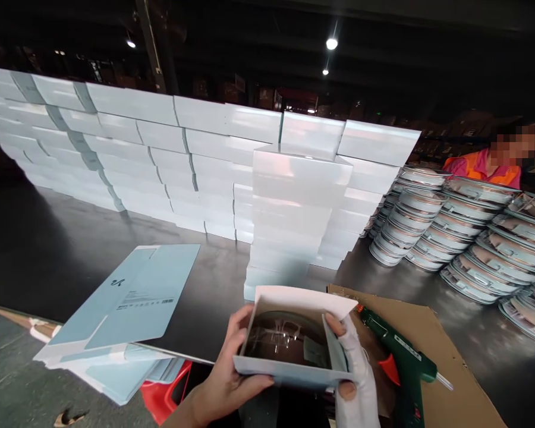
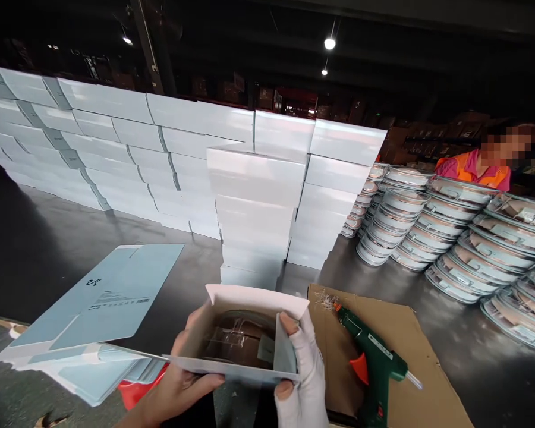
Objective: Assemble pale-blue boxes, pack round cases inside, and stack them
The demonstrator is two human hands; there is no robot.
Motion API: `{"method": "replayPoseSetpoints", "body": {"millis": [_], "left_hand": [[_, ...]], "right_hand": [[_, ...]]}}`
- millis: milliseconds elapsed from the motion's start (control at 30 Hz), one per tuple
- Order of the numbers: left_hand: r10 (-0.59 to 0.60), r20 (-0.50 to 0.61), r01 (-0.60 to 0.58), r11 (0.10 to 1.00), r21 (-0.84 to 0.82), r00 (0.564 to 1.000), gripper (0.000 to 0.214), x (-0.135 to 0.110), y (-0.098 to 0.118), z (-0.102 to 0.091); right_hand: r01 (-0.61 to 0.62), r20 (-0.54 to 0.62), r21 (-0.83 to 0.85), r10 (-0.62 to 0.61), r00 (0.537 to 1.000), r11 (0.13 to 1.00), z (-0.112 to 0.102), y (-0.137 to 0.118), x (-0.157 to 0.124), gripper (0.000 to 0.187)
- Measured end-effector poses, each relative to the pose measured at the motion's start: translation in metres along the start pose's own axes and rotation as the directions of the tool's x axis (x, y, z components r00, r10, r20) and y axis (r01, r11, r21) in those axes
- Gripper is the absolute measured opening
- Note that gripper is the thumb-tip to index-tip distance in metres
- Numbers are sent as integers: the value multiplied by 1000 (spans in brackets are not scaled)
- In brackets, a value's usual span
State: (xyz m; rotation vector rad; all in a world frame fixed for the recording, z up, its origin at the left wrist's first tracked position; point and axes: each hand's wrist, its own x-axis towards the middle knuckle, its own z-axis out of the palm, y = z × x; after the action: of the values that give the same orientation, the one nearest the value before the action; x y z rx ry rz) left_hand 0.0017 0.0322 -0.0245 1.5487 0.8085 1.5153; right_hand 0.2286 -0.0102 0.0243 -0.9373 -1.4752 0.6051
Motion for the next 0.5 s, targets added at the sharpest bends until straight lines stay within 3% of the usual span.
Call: {"method": "replayPoseSetpoints", "body": {"millis": [67, 133, 233, 300, 400, 500], "left_hand": [[109, 63, -111, 993, 29, 992, 46, 5, 7, 0], [122, 85, -126, 991, 42, 989, 37, 6, 18, 6], [8, -92, -6, 1000, 17, 996, 31, 3, 35, 21], [-69, -211, 69, 998, -9, 975, 23, 3, 43, 28], [-192, -108, 202, 975, 90, 975, 24, 10, 50, 19], [-203, 150, 159, 953, 258, 968, 31, 26, 52, -3]], "right_hand": [[36, -61, -93, -42, 997, 995, 10, -7, 4, 50], [-64, -158, -85, 50, 986, 994, 21, -14, 7, 42], [-265, -281, -3, 253, 926, 964, 35, -18, 9, 60], [-256, -276, -15, 242, 930, 967, 38, -17, 11, 71], [-207, -157, -79, 193, 968, 975, 17, -16, 18, 72], [-322, -181, -320, 276, 944, 891, -40, -13, 25, 73]]}}
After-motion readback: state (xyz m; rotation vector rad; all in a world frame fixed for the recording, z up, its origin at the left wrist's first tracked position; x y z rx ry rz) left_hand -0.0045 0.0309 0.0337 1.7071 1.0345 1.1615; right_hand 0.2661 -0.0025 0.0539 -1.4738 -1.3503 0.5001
